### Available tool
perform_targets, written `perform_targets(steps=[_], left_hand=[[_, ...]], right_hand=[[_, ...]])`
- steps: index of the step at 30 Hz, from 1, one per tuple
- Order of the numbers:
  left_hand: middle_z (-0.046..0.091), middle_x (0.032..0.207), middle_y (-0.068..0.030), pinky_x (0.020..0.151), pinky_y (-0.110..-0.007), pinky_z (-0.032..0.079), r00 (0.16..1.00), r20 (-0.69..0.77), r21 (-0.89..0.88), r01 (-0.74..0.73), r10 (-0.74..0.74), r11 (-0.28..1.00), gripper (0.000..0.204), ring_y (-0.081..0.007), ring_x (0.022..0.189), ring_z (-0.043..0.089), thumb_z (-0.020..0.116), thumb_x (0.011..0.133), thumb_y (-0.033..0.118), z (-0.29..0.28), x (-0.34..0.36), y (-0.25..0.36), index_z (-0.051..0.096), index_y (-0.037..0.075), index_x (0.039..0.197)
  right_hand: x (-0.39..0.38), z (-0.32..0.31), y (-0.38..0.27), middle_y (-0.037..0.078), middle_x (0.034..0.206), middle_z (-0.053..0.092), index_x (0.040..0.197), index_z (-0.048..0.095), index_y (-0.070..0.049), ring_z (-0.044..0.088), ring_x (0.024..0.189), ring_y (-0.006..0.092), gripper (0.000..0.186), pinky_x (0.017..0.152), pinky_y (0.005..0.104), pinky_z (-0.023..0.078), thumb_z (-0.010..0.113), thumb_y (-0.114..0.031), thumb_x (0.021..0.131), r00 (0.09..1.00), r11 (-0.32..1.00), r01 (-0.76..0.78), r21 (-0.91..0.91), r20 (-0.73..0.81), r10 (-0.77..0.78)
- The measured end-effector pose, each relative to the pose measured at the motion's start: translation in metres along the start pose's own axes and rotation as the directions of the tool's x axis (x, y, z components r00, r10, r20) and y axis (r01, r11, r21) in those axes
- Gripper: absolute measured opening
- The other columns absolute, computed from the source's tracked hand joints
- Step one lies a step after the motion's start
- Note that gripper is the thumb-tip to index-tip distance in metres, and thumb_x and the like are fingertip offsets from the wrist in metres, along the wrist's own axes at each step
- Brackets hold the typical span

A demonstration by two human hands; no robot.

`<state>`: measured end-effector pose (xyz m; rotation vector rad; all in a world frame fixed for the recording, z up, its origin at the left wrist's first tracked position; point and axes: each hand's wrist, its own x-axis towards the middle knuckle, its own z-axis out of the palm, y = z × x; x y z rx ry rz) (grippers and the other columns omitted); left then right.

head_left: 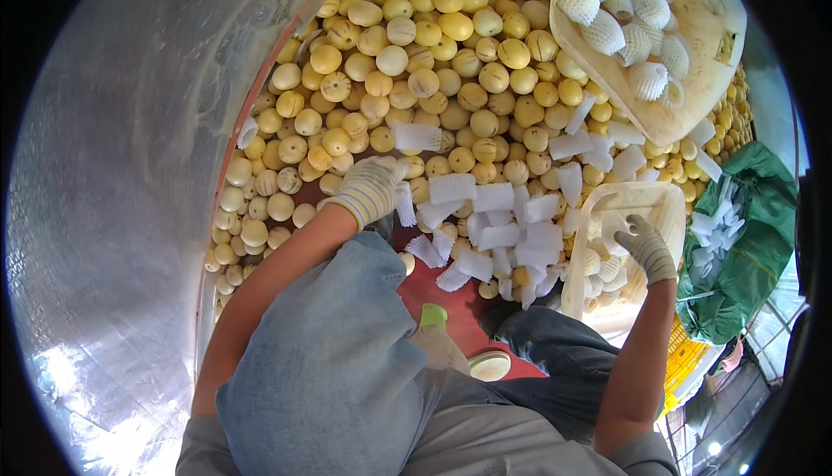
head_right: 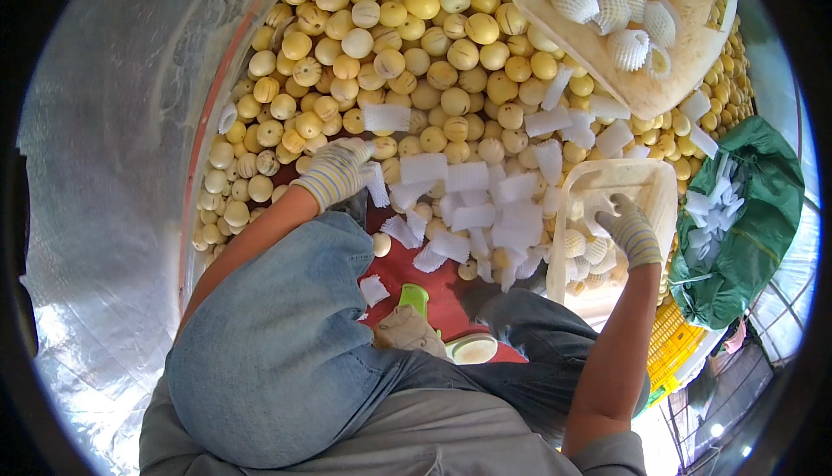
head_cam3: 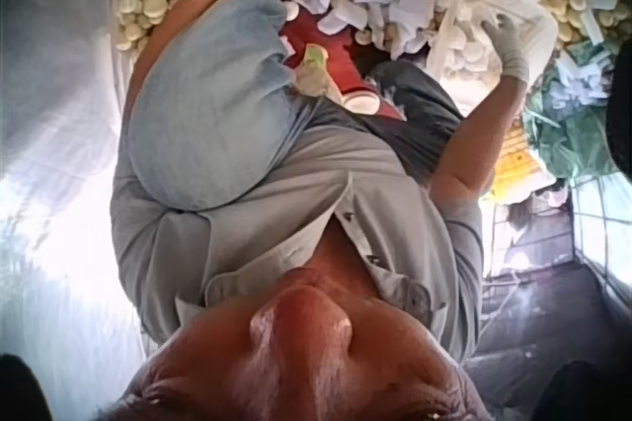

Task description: The person repeatedly picks small yellow fruits from a large pile, wraps each one in a white foam net, and places the wrapped fruit into a nearby container. The process is continuous and repetitive throughout the clip.

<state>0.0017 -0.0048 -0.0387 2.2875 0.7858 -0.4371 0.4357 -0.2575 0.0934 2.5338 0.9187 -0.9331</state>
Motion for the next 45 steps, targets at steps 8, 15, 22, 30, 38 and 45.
perform_targets(steps=[8, 15, 22, 30, 38, 45], left_hand=[[0.065, 0.098, -0.0085, 0.085, -0.044, 0.048, 0.974, 0.031, 0.214, -0.225, 0.224, 0.951, 0.034, -0.03, 0.098, 0.061, 0.071, 0.079, 0.026, 0.044, -0.003, -0.006, 0.062, 0.01, 0.107], [0.066, 0.093, -0.0072, 0.083, -0.046, 0.047, 0.967, -0.025, 0.096, -0.251, 0.255, 0.963, 0.026, -0.0301, 0.096, 0.06, 0.07, 0.078, 0.021, 0.051, -0.01, -0.009, 0.063, 0.011, 0.101], [0.066, 0.095, -0.0029, 0.079, -0.024, 0.053, 0.982, -0.035, -0.865, 0.063, -0.185, 0.498, 0.036, -0.0096, 0.086, 0.061, 0.073, 0.08, 0.009, 0.034, -0.01, -0.008, 0.063, 0.002, 0.114], [0.065, 0.11, -0.0087, 0.09, -0.03, 0.054, 0.991, 0.073, -0.964, 0.099, -0.115, 0.245, 0.048, -0.015, 0.101, 0.063, 0.074, 0.083, 0.01, 0.012, -0.007, 0.008, 0.057, -0.001, 0.126], [0.061, 0.123, -0.0096, 0.086, -0.029, 0.054, 0.991, 0.009, -1.0, 0.009, 0.134, 0.003, 0.067, -0.0173, 0.107, 0.062, 0.077, 0.081, 0.013, -0.007, -0.012, 0.015, 0.046, 0.003, 0.14], [0.063, 0.123, -0.0068, 0.074, -0.025, 0.056, 0.957, 0.127, -0.878, 0.231, 0.262, -0.42, 0.056, -0.016, 0.1, 0.065, 0.077, 0.081, 0.01, -0.015, -0.026, 0.021, 0.053, 0.006, 0.132]], right_hand=[[-0.01, 0.021, -0.082, 0.02, 0.108, 0.07, 0.123, 0.062, -0.001, 0.068, 0.1, 0.0301, 0.041, 0.088, 0.0375, 0.052, 0.063, -0.024, 0.089, 0.944, 0.928, 0.167, 0.333, -0.325, -0.053], [-0.036, 0.072, -0.197, 0.019, 0.1, 0.07, 0.115, 0.064, 0.0, 0.068, 0.092, 0.0298, 0.035, 0.084, 0.0376, 0.054, 0.065, -0.021, 0.087, 0.902, 0.773, 0.433, 0.464, -0.224, -0.37], [-0.052, 0.118, -0.229, 0.023, 0.11, 0.068, 0.13, 0.055, -0.003, 0.066, 0.104, 0.0345, 0.058, 0.09, 0.0422, 0.051, 0.071, -0.033, 0.083, 0.914, 0.7, 0.307, 0.645, 0.005, -0.405], [-0.051, 0.127, -0.272, 0.024, 0.103, 0.068, 0.127, 0.057, -0.004, 0.065, 0.098, 0.0432, 0.042, 0.087, 0.0453, 0.051, 0.062, -0.023, 0.089, 0.885, 0.666, 0.414, 0.621, -0.102, -0.455], [-0.041, 0.123, -0.278, 0.019, 0.083, 0.067, 0.117, 0.06, -0.001, 0.063, 0.049, 0.0211, 0.036, 0.052, 0.035, 0.052, 0.053, -0.031, 0.099, 0.948, 0.578, 0.076, 0.812, 0.121, -0.295], [-0.048, 0.142, -0.28, 0.024, 0.091, 0.067, 0.125, 0.057, -0.005, 0.063, 0.091, 0.0448, 0.044, 0.082, 0.0502, 0.049, 0.044, -0.04, 0.101, 0.823, 0.628, 0.56, 0.54, -0.278, -0.495]])
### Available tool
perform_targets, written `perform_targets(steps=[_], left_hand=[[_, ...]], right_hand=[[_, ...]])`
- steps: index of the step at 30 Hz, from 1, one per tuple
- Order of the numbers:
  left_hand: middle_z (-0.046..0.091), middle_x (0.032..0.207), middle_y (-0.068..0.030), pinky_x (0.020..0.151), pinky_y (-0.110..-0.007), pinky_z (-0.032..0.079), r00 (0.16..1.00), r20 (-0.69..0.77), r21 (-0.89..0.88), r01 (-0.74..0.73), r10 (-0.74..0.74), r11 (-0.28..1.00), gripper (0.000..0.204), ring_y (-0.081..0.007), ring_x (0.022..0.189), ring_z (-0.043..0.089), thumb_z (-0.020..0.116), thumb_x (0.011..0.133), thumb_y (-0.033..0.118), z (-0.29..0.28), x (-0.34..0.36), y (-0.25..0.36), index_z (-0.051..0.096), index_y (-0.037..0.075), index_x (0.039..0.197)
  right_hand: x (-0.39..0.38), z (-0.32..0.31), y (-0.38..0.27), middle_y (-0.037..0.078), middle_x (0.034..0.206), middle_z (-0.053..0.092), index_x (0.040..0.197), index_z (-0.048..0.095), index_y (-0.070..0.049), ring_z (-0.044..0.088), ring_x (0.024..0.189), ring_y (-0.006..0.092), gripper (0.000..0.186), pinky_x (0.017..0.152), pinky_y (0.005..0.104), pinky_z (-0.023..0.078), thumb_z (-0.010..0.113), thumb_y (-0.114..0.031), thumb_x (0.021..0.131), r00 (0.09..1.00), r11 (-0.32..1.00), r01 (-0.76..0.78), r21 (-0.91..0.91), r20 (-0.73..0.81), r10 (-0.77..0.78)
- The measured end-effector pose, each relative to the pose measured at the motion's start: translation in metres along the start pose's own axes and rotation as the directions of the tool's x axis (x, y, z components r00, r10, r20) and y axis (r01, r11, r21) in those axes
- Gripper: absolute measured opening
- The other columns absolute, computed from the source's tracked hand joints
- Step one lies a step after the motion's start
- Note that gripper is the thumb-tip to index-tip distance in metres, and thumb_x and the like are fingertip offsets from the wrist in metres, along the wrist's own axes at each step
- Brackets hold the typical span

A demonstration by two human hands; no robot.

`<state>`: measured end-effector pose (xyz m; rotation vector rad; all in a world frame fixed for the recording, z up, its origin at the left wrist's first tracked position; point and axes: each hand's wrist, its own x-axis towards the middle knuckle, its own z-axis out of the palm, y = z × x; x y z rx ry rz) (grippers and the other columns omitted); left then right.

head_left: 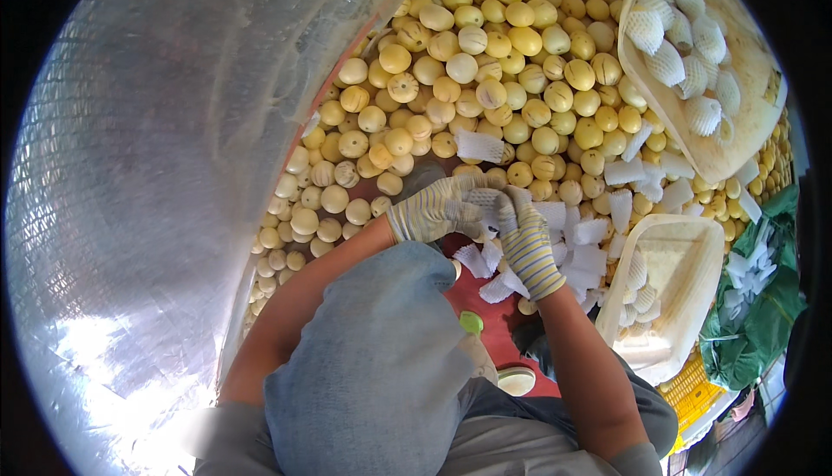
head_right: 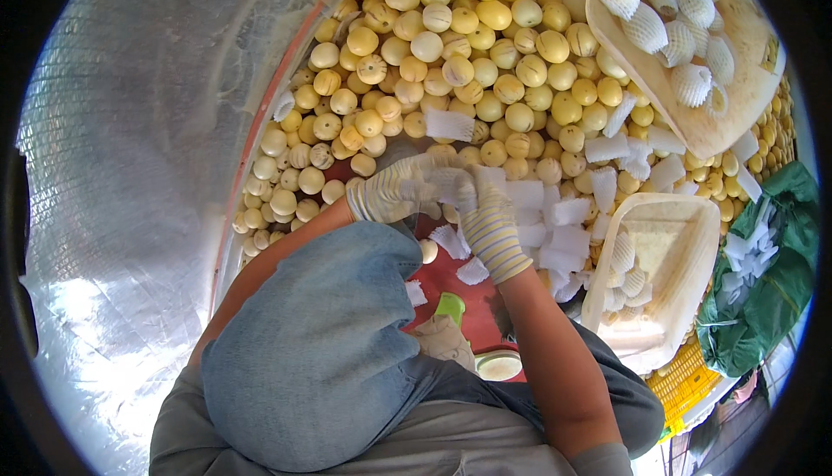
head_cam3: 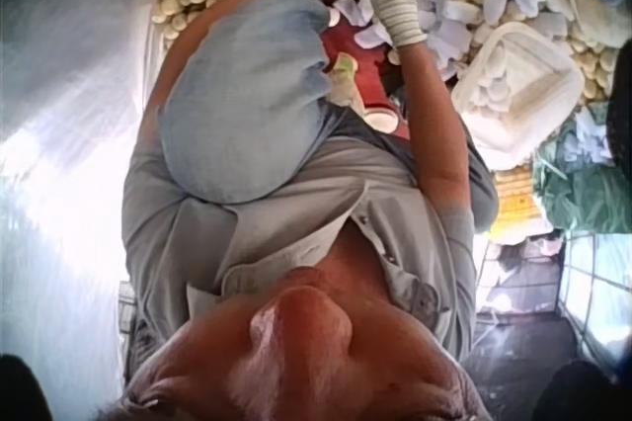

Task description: The person repeatedly picks small yellow fruits from a large pile, wraps each one in a white foam net, and places the wrapped fruit into a nearby container. The process is continuous and repetitive throughout the clip.

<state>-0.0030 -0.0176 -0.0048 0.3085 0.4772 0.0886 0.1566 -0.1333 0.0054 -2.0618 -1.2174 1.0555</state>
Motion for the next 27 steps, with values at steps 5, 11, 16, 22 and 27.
perform_targets(steps=[5, 11, 16, 22, 27], left_hand=[[0.071, 0.104, -0.0091, 0.077, -0.031, 0.055, 0.731, -0.24, 0.943, 0.018, 0.639, 0.334, 0.032, -0.0172, 0.089, 0.067, 0.069, 0.087, 0.011, -0.031, -0.01, 0.03, 0.065, 0.004, 0.118], [0.061, 0.125, -0.0166, 0.093, -0.045, 0.052, 0.292, -0.353, 0.589, 0.808, 0.889, -0.031, 0.047, -0.0335, 0.11, 0.063, 0.064, 0.089, 0.03, -0.079, -0.039, 0.105, 0.052, 0.007, 0.129], [0.055, 0.134, -0.022, 0.101, -0.047, 0.048, 0.36, -0.567, 0.451, 0.888, 0.741, -0.086, 0.066, -0.0356, 0.119, 0.058, 0.068, 0.086, 0.04, -0.067, -0.008, 0.126, 0.044, 0.003, 0.136], [0.052, 0.136, -0.0267, 0.102, -0.047, 0.047, 0.322, -0.643, 0.393, 0.917, 0.696, -0.061, 0.073, -0.0354, 0.122, 0.057, 0.071, 0.082, 0.044, -0.068, -0.003, 0.138, 0.044, 0.0, 0.134], [0.055, 0.134, -0.0256, 0.103, -0.048, 0.046, 0.333, -0.709, 0.432, 0.902, 0.622, 0.009, 0.077, -0.0354, 0.12, 0.058, 0.071, 0.081, 0.046, -0.073, -0.006, 0.144, 0.043, 0.0, 0.135]], right_hand=[[-0.007, -0.006, -0.002, 0.023, 0.096, 0.068, 0.135, 0.048, -0.005, 0.066, 0.087, 0.0414, 0.05, 0.079, 0.0486, 0.049, 0.045, -0.042, 0.101, 0.968, 0.973, -0.135, 0.185, 0.236, 0.089], [-0.013, -0.011, 0.037, 0.024, 0.101, 0.069, 0.13, 0.052, -0.003, 0.068, 0.091, 0.0377, 0.045, 0.08, 0.0445, 0.051, 0.052, -0.036, 0.099, 0.974, 0.968, -0.195, 0.161, 0.145, 0.172], [-0.023, -0.015, 0.042, 0.02, 0.104, 0.069, 0.132, 0.051, 0.0, 0.067, 0.094, 0.0271, 0.045, 0.084, 0.0363, 0.052, 0.052, -0.031, 0.101, 0.946, 0.947, -0.272, 0.17, 0.229, 0.23], [-0.018, -0.011, 0.029, 0.016, 0.104, 0.069, 0.134, 0.05, 0.001, 0.067, 0.093, 0.0214, 0.041, 0.082, 0.0324, 0.052, 0.052, -0.025, 0.102, 0.925, 0.951, -0.284, 0.122, 0.295, 0.239], [-0.016, -0.017, 0.043, 0.013, 0.102, 0.069, 0.135, 0.05, 0.001, 0.066, 0.09, 0.0182, 0.042, 0.076, 0.0294, 0.052, 0.053, -0.025, 0.101, 0.952, 0.958, -0.24, 0.156, 0.229, 0.201]])
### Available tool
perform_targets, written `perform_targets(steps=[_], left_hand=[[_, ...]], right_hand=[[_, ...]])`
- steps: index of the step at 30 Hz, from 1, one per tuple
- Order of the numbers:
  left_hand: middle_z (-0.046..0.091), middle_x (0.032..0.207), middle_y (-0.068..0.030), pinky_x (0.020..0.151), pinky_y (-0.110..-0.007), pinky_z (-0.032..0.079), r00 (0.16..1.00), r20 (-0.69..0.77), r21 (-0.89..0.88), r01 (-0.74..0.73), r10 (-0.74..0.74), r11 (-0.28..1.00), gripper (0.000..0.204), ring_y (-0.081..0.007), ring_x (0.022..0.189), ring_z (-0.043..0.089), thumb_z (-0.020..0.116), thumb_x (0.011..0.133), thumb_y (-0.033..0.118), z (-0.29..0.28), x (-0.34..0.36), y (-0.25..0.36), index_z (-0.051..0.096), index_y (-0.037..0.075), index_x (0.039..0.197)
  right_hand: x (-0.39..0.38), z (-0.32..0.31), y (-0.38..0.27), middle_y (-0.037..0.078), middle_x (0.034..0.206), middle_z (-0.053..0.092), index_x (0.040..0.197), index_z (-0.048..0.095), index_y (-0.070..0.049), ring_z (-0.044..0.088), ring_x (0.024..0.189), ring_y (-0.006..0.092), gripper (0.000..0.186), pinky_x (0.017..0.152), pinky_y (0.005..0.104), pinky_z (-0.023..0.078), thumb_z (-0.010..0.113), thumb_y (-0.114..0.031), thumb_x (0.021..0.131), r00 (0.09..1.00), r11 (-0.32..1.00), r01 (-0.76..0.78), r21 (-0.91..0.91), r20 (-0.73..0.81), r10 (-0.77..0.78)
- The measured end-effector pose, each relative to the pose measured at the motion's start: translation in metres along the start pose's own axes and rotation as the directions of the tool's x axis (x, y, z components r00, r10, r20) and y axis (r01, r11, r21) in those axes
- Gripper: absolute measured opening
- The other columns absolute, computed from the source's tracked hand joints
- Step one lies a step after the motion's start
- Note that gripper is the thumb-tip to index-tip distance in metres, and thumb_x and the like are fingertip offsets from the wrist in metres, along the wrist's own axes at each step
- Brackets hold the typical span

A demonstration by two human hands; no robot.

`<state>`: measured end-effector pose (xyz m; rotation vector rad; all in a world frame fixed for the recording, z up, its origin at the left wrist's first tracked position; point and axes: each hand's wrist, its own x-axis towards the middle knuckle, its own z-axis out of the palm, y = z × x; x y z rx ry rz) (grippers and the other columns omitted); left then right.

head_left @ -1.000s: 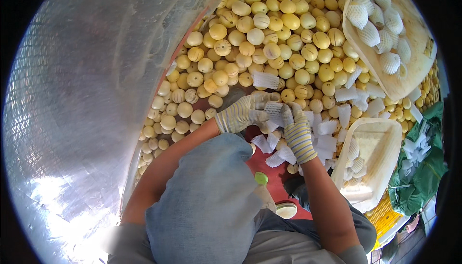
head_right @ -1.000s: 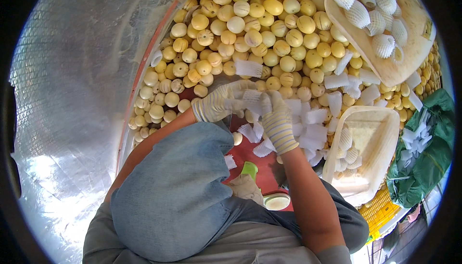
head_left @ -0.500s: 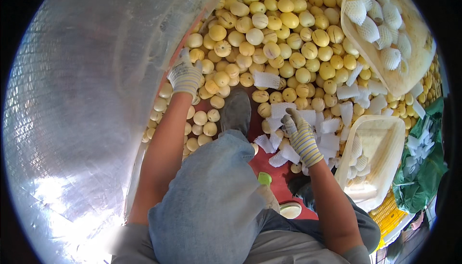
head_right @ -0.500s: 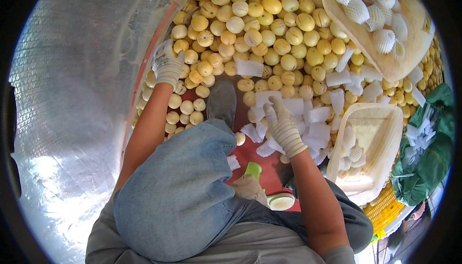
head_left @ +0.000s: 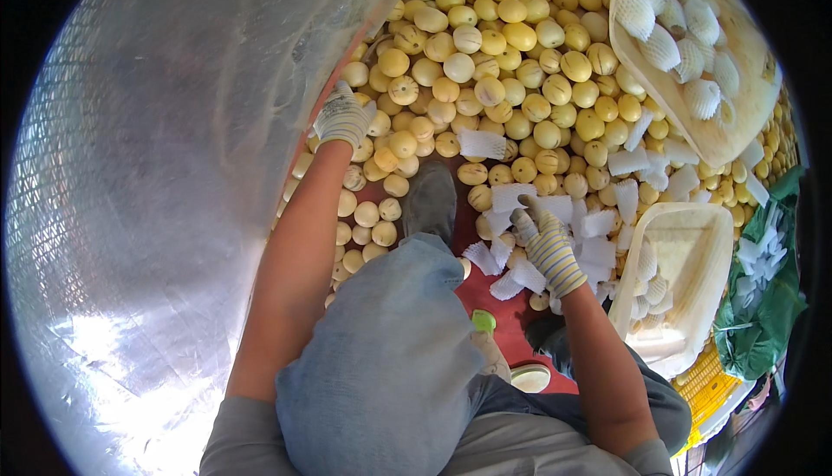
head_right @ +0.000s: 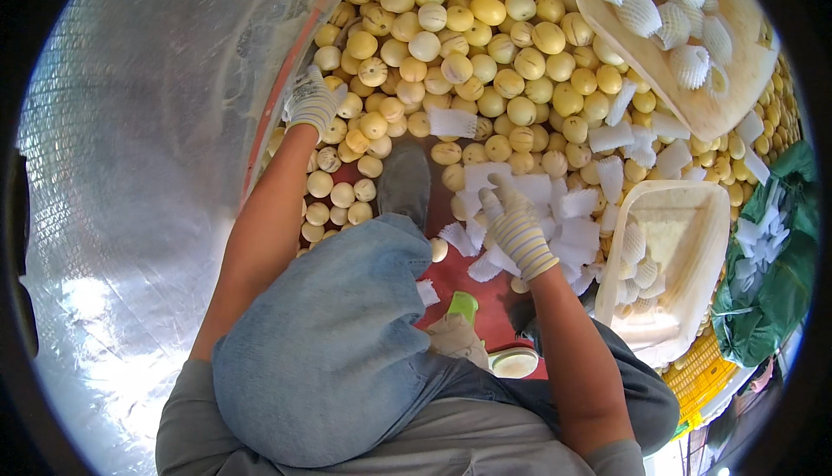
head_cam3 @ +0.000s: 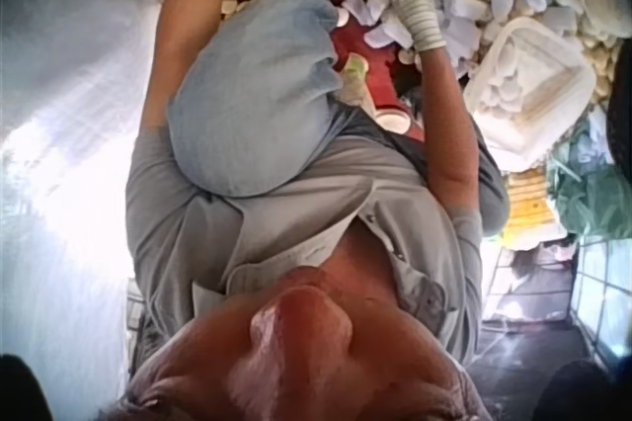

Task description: The person repeatedly picks small yellow fruits from a large pile, wraps each one in a white foam net, and places the wrapped fruit into a nearby container. The process is continuous and repetitive throughout the clip.

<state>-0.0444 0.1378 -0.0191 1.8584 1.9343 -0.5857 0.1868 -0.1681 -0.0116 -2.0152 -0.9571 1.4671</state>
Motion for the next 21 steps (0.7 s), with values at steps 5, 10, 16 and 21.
perform_targets(steps=[5, 10, 16, 21], left_hand=[[0.064, 0.12, -0.0213, 0.093, -0.049, 0.049, 0.979, -0.2, -0.191, -0.074, 0.035, 0.979, 0.074, -0.0381, 0.11, 0.063, 0.074, 0.076, 0.041, 0.015, -0.003, -0.039, 0.045, 0.011, 0.137], [0.065, 0.114, -0.0092, 0.073, -0.03, 0.06, 0.834, 0.055, -0.941, 0.228, 0.549, -0.252, 0.044, -0.021, 0.103, 0.066, 0.067, 0.092, 0.022, -0.001, -0.097, -0.004, 0.051, 0.004, 0.129], [0.055, 0.127, -0.0109, 0.063, -0.026, 0.058, 0.574, 0.109, -0.861, 0.462, 0.812, -0.211, 0.078, -0.0188, 0.106, 0.061, 0.071, 0.088, 0.039, -0.003, -0.138, 0.039, 0.033, 0.005, 0.148], [0.054, 0.128, -0.0142, 0.067, -0.026, 0.057, 0.468, 0.158, -0.846, 0.518, 0.869, -0.125, 0.087, -0.0199, 0.102, 0.063, 0.078, 0.081, 0.036, 0.001, -0.138, 0.048, 0.033, 0.004, 0.147]], right_hand=[[-0.003, -0.013, -0.004, 0.017, 0.094, 0.071, 0.13, 0.055, 0.0, 0.069, 0.085, 0.0227, 0.044, 0.078, 0.0341, 0.052, 0.055, -0.03, 0.097, 0.995, 0.982, -0.044, 0.183, -0.076, 0.059], [-0.003, -0.034, -0.018, 0.014, 0.109, 0.068, 0.129, 0.055, 0.002, 0.067, 0.092, 0.0182, 0.045, 0.082, 0.0315, 0.054, 0.054, -0.031, 0.099, 0.992, 0.776, -0.129, 0.617, 0.083, 0.099], [0.021, -0.015, -0.094, 0.016, 0.136, 0.052, 0.143, 0.04, 0.001, 0.053, 0.125, 0.0254, 0.073, 0.101, 0.0404, 0.047, 0.07, -0.039, 0.089, 0.913, 0.392, -0.092, 0.915, 0.235, -0.334], [0.025, -0.018, -0.103, 0.012, 0.131, 0.056, 0.141, 0.041, 0.002, 0.056, 0.12, 0.0235, 0.076, 0.105, 0.0358, 0.042, 0.077, -0.034, 0.083, 0.911, 0.334, -0.144, 0.931, 0.257, -0.323]])
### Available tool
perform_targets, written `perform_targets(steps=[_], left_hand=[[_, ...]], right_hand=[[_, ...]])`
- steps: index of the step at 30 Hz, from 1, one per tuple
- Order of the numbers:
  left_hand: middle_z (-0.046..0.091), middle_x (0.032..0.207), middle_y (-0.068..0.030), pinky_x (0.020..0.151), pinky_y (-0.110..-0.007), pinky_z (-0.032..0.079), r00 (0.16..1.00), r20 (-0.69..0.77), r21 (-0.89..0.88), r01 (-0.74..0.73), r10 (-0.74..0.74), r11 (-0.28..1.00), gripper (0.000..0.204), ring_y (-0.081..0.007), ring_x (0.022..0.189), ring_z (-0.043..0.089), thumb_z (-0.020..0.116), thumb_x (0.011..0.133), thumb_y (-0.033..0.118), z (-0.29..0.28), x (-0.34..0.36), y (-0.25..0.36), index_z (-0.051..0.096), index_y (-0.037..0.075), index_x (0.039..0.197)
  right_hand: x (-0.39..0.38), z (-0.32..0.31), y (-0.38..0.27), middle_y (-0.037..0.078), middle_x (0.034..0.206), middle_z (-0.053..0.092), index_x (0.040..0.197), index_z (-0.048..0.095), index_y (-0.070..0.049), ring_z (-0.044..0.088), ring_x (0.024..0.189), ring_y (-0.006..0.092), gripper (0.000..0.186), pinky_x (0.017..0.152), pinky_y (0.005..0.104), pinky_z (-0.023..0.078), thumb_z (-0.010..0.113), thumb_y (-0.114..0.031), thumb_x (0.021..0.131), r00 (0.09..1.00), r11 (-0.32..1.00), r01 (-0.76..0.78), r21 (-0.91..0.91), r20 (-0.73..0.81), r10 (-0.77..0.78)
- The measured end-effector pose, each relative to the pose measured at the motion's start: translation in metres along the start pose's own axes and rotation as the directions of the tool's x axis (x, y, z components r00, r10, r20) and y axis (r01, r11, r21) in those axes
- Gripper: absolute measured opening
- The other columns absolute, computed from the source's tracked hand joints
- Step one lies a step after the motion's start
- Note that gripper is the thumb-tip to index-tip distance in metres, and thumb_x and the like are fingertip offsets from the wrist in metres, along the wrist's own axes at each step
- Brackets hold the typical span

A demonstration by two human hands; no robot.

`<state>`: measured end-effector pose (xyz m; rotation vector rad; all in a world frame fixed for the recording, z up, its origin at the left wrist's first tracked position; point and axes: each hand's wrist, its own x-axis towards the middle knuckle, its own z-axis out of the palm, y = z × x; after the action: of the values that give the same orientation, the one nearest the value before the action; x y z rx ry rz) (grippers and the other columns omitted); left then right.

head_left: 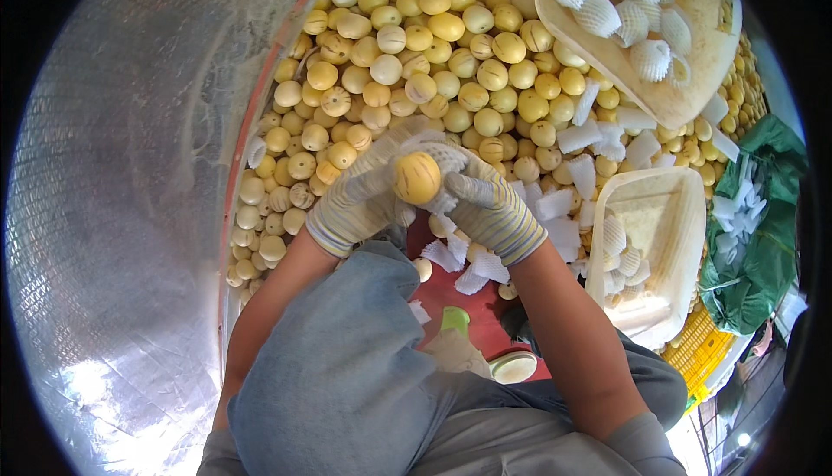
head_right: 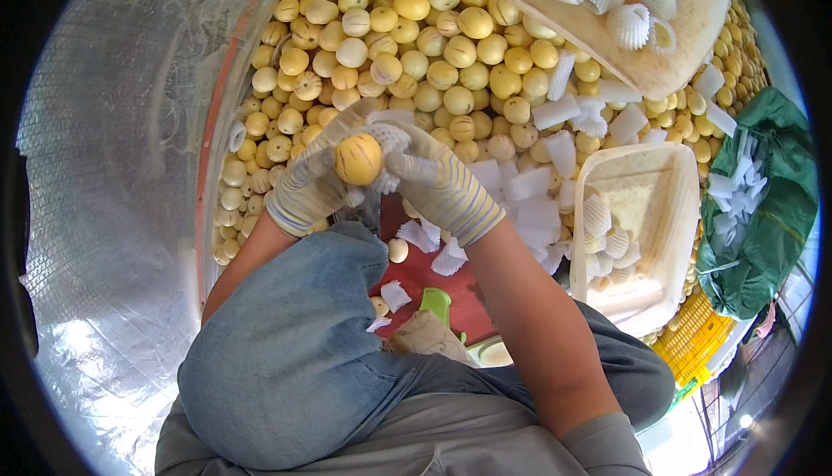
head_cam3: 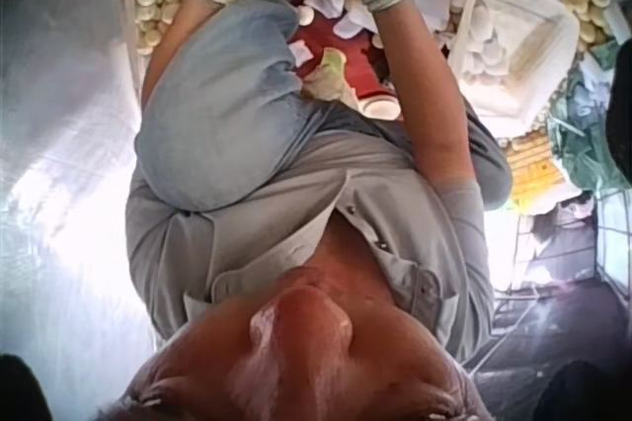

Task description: The person repeatedly picks small yellow fruits from a large pile, wraps each one in a white foam net, and places the wrapped fruit into a nearby container. The process is continuous and repetitive throughout the clip.

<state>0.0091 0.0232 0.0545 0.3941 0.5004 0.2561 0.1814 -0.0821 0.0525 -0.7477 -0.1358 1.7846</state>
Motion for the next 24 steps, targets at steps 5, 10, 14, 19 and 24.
perform_targets(steps=[5, 10, 14, 19, 24], left_hand=[[0.053, 0.134, -0.0159, 0.095, -0.032, 0.052, 0.999, -0.009, 0.135, -0.029, 0.031, 0.99, 0.085, -0.0225, 0.116, 0.058, 0.081, 0.078, 0.032, 0.007, 0.004, -0.001, 0.038, -0.001, 0.143], [0.059, 0.121, -0.0113, 0.086, -0.027, 0.055, 0.986, -0.154, 0.516, 0.031, 0.057, 0.856, 0.081, -0.0177, 0.107, 0.061, 0.081, 0.077, 0.023, -0.011, 0.009, -0.013, 0.04, 0.004, 0.144], [0.062, 0.116, -0.0105, 0.089, -0.031, 0.053, 0.971, -0.17, 0.776, 0.028, 0.166, 0.63, 0.062, -0.0186, 0.107, 0.061, 0.077, 0.081, 0.015, -0.019, 0.017, -0.013, 0.05, 0.004, 0.135], [0.064, 0.109, -0.011, 0.064, -0.028, 0.056, 0.882, -0.461, 0.628, 0.246, 0.098, 0.738, 0.041, -0.0149, 0.083, 0.063, 0.07, 0.087, 0.013, -0.047, 0.019, -0.026, 0.055, 0.002, 0.123], [0.062, 0.111, -0.0114, 0.052, -0.027, 0.054, 0.968, -0.194, 0.622, 0.249, -0.162, 0.742, 0.053, -0.0134, 0.062, 0.061, 0.068, 0.089, 0.023, -0.034, 0.022, -0.04, 0.048, 0.001, 0.134]], right_hand=[[-0.008, -0.018, 0.005, 0.014, 0.127, 0.059, 0.137, 0.045, 0.004, 0.061, 0.111, 0.022, 0.074, 0.096, 0.0323, 0.05, 0.082, -0.024, 0.079, 0.973, 0.971, 0.001, -0.237, -0.224, -0.056], [-0.016, 0.001, 0.005, 0.012, 0.104, 0.062, 0.132, 0.051, 0.001, 0.061, 0.092, 0.0174, 0.06, 0.082, 0.0312, 0.052, 0.073, -0.007, 0.076, 0.877, 0.586, -0.139, -0.798, -0.374, -0.302], [-0.011, 0.024, 0.011, 0.012, 0.1, 0.061, 0.13, 0.053, -0.002, 0.061, 0.087, 0.0219, 0.057, 0.08, 0.0337, 0.052, 0.072, -0.004, 0.076, 0.91, 0.363, -0.003, -0.932, -0.153, -0.386], [-0.018, 0.01, 0.002, 0.018, 0.11, 0.06, 0.131, 0.051, -0.003, 0.061, 0.099, 0.0302, 0.062, 0.089, 0.0381, 0.05, 0.074, -0.007, 0.073, 0.899, 0.289, 0.08, -0.954, -0.056, -0.433], [-0.02, -0.006, 0.008, 0.021, 0.116, 0.059, 0.128, 0.053, -0.003, 0.058, 0.108, 0.0392, 0.065, 0.095, 0.0459, 0.047, 0.078, -0.014, 0.069, 0.938, -0.063, 0.092, -0.994, 0.108, -0.328]])
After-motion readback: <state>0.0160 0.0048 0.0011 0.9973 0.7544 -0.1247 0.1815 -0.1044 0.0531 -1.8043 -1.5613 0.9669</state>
